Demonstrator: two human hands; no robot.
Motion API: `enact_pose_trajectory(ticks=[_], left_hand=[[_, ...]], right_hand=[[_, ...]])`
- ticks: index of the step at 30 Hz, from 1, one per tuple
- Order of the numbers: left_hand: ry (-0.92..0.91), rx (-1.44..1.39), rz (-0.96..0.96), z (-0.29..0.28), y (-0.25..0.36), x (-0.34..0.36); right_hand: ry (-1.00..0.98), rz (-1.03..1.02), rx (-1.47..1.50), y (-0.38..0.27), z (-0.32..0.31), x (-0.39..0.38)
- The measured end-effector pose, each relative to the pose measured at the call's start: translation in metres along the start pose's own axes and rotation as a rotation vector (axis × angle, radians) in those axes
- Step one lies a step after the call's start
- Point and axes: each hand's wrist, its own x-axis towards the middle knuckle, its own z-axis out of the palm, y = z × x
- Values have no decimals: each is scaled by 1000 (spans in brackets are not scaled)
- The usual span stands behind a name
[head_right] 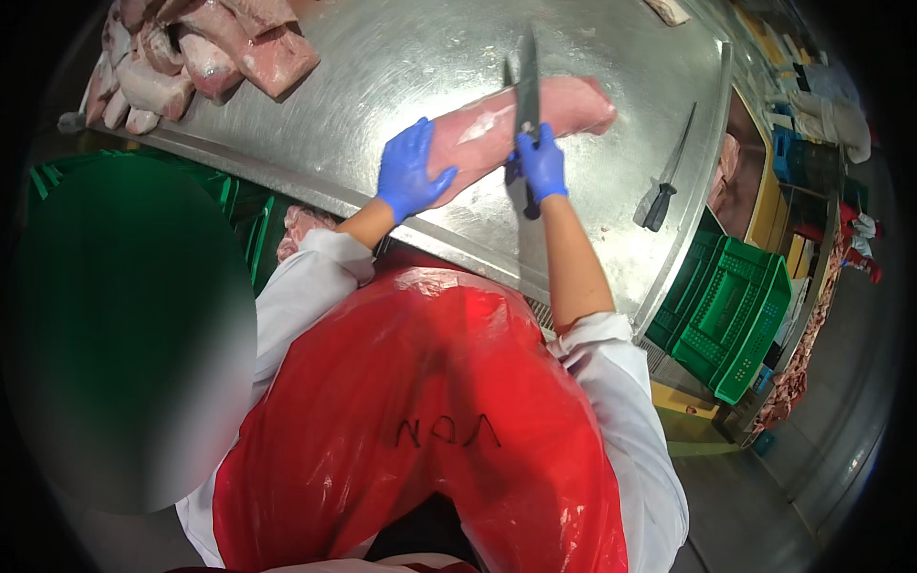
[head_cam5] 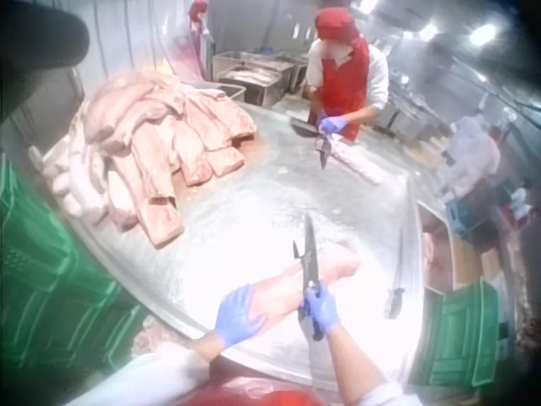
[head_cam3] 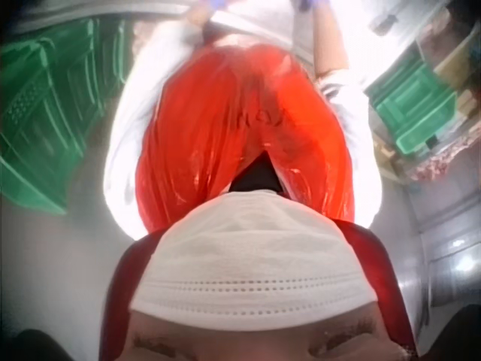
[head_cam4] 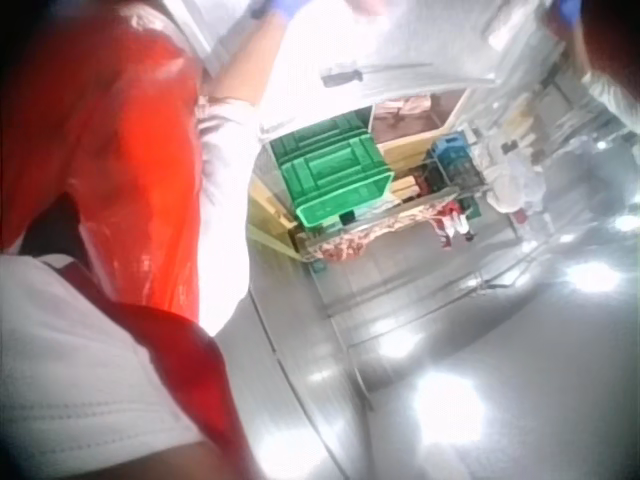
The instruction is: The person uses a knife to trim fat and connective tissue from large pork loins on a stainless steel table. They repeatedly cut, lift, and place trimmed pieces into green crates while handling multiple loins in sequence.
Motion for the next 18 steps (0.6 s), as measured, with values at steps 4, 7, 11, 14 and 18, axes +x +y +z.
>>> enact_pose_trajectory(ticks=[4, 7, 11, 14, 18], left_hand=[[-68, -6, 178, 4, 4, 2], [74, -385, -352, 4, -32, -16], [-199, -541, -584, -17, -31, 10], [-199, -614, -604, -2, -38, 17], [-125, -613, -634, 0, -33, 16]], right_hand=[[111, -55, -157, 7, -31, 50], [71, -27, -177, -5, -45, 57], [71, -17, -177, 1, -45, 51], [64, -12, -183, -7, -40, 40], [127, -33, -206, -23, -19, 10]])
